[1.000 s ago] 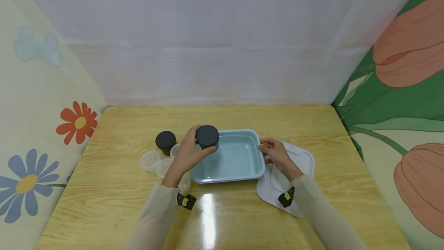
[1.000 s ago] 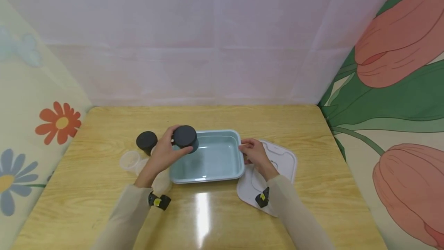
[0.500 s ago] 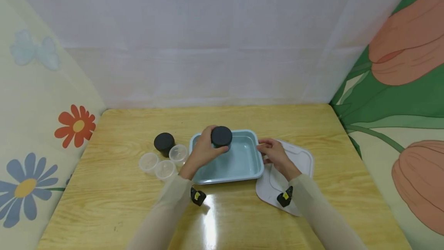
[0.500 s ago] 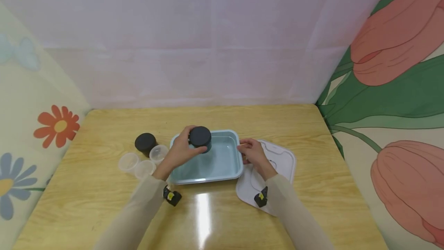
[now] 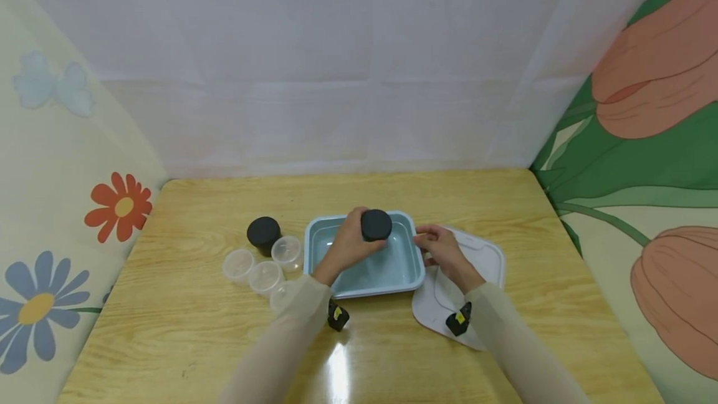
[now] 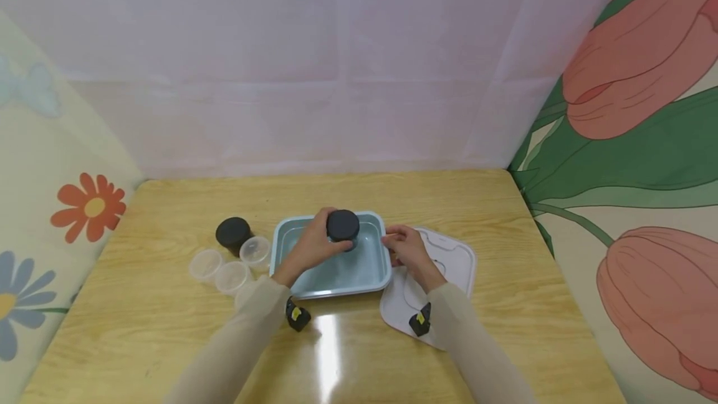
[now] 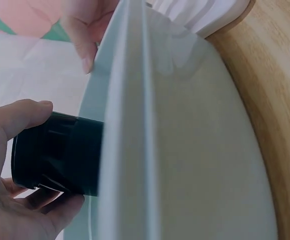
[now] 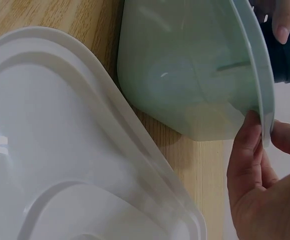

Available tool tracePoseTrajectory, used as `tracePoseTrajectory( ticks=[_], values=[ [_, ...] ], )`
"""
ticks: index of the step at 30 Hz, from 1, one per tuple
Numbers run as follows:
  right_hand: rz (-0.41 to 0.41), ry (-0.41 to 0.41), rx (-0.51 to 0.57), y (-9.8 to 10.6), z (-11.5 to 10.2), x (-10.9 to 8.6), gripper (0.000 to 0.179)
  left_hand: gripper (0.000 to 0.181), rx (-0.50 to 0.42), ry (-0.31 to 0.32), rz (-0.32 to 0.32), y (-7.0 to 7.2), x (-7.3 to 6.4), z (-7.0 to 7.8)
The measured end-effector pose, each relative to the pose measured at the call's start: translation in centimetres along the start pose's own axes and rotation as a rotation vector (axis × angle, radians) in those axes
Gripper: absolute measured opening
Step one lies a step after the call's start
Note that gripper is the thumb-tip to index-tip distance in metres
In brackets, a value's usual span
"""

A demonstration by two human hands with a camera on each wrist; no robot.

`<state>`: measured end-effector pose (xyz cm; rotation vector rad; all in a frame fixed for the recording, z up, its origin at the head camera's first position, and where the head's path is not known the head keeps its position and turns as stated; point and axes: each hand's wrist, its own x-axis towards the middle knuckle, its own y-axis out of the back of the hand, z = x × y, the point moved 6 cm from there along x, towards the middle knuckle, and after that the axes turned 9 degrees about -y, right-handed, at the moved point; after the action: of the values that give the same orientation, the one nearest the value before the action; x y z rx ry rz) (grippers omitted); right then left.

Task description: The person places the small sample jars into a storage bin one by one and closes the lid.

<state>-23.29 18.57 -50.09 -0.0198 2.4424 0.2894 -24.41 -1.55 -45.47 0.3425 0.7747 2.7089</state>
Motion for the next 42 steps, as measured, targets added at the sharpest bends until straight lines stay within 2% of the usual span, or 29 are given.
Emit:
tracePoseTrajectory(
  ticks=[5, 10, 14, 20, 27, 37, 42],
  values=[
    [-0.005, 0.009, -0.002, 0.0, 0.0, 0.0, 0.035, 0.072, -0.003, 0.019, -0.018, -1.0, 0.6, -0.6],
    [-0.003, 0.017, -0.002, -0.1, -0.1, -0.1, 0.035, 0.07, 0.009, 0.001, -0.01, -2.0, 1.1, -0.9],
    [0.002, 0.01, -0.01, -0.1, 0.0, -0.1, 0.035, 0.07, 0.0, -0.01, -0.016, -2.6, 1.1, -1.0],
    [-0.005, 0.011, -0.013, -0.1, 0.2, 0.0, 0.035, 0.071, -0.008, 0.008, -0.042, -3.5, 1.1, -1.2],
    [-0.003, 0.015, -0.004, -0.1, 0.2, 0.0, 0.035, 0.07, -0.018, -0.008, 0.003, -4.4, 1.2, -1.0],
    [0.0, -0.002, 0.001, -0.1, 0.2, -0.1, 0.035, 0.075, -0.014, 0.055, 0.035, -5.3, 0.9, -1.0],
    [0.005, -0.013, -0.003, 0.0, 0.1, 0.0, 0.035, 0.078, 0.006, 0.072, 0.023, -5.3, 0.8, -0.9]
  ],
)
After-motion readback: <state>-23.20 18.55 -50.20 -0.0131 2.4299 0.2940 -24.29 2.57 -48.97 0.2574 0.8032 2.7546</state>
